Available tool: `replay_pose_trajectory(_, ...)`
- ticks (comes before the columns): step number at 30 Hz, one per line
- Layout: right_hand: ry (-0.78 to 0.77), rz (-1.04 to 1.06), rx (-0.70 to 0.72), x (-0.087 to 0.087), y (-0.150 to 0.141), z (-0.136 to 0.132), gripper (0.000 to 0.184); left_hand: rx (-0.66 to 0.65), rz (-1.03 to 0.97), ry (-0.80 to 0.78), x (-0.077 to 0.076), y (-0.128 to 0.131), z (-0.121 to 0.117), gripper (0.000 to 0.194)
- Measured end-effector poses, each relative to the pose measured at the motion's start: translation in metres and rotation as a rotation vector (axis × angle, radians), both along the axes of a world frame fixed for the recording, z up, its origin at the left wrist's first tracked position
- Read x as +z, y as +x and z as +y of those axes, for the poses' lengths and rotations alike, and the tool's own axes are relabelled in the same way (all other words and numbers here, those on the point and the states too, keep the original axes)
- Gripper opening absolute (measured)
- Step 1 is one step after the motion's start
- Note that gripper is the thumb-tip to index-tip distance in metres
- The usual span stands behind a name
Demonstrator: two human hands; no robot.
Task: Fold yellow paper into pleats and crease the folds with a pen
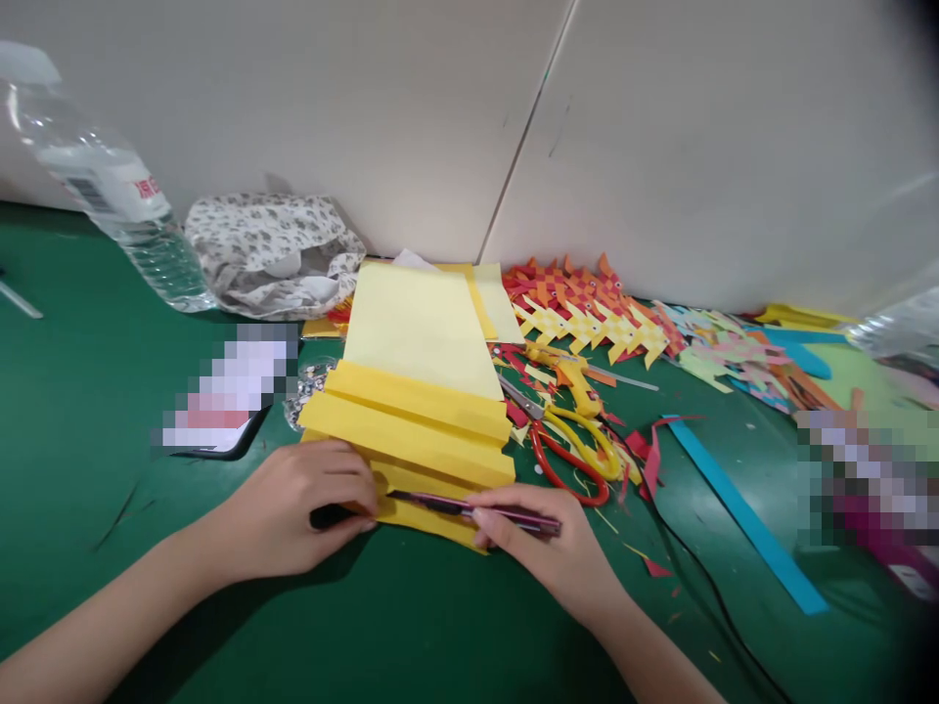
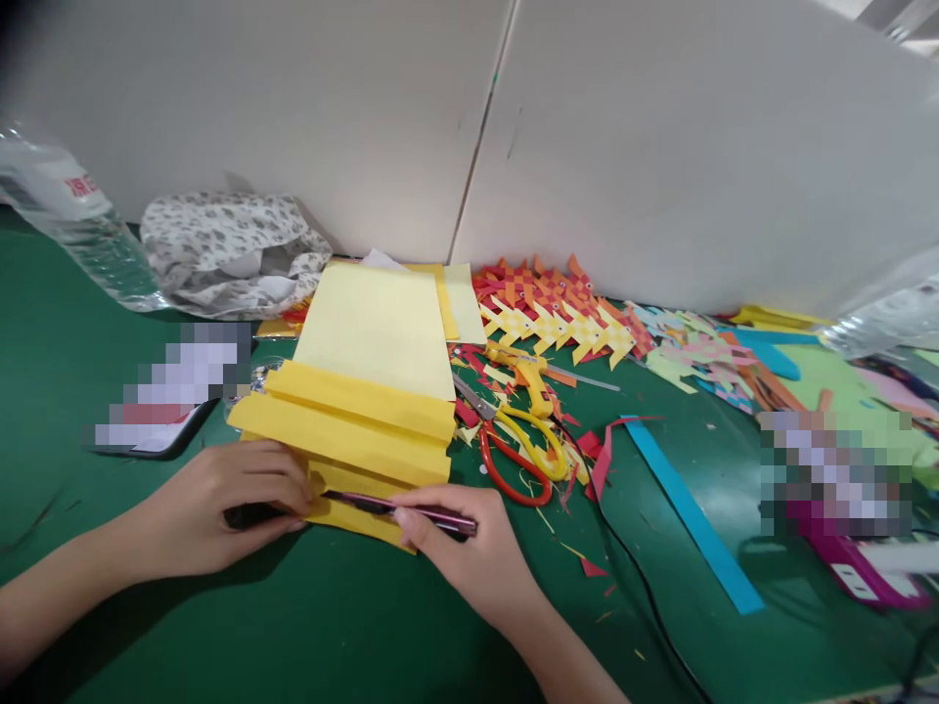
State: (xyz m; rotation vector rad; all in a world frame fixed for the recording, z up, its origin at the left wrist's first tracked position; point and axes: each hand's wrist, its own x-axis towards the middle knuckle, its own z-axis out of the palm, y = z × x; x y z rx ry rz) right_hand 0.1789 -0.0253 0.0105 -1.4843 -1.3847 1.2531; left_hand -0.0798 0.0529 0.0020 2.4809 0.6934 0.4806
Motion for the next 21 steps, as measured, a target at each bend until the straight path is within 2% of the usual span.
replay_pose_trajectory(5, 0.017, -0.083, 0.055, -0.005, 0.009, -0.002, 0.020, 0.020, 0.020, 0.023, -0.003, 0.002, 0.001, 0.013)
replay_pose_trajectory(10, 0.164, -0.268, 0.140, -0.002, 0.008, 0.002, 0.011, 0.044, 0.029, 0.071, -0.012, 0.003, 0.003, 0.013)
replay_pose_trajectory(14, 0.275, -0.368, 0.219, -0.002, 0.006, 0.002, 0.016, 0.048, 0.013, 0.100, -0.017, 0.004, 0.004, 0.011)
replay_pose_trajectory(21, 0.428, -0.474, 0.266, -0.005, 0.006, -0.003, 0.021, 0.057, 0.027, 0.134, -0.018, 0.005, 0.005, 0.011)
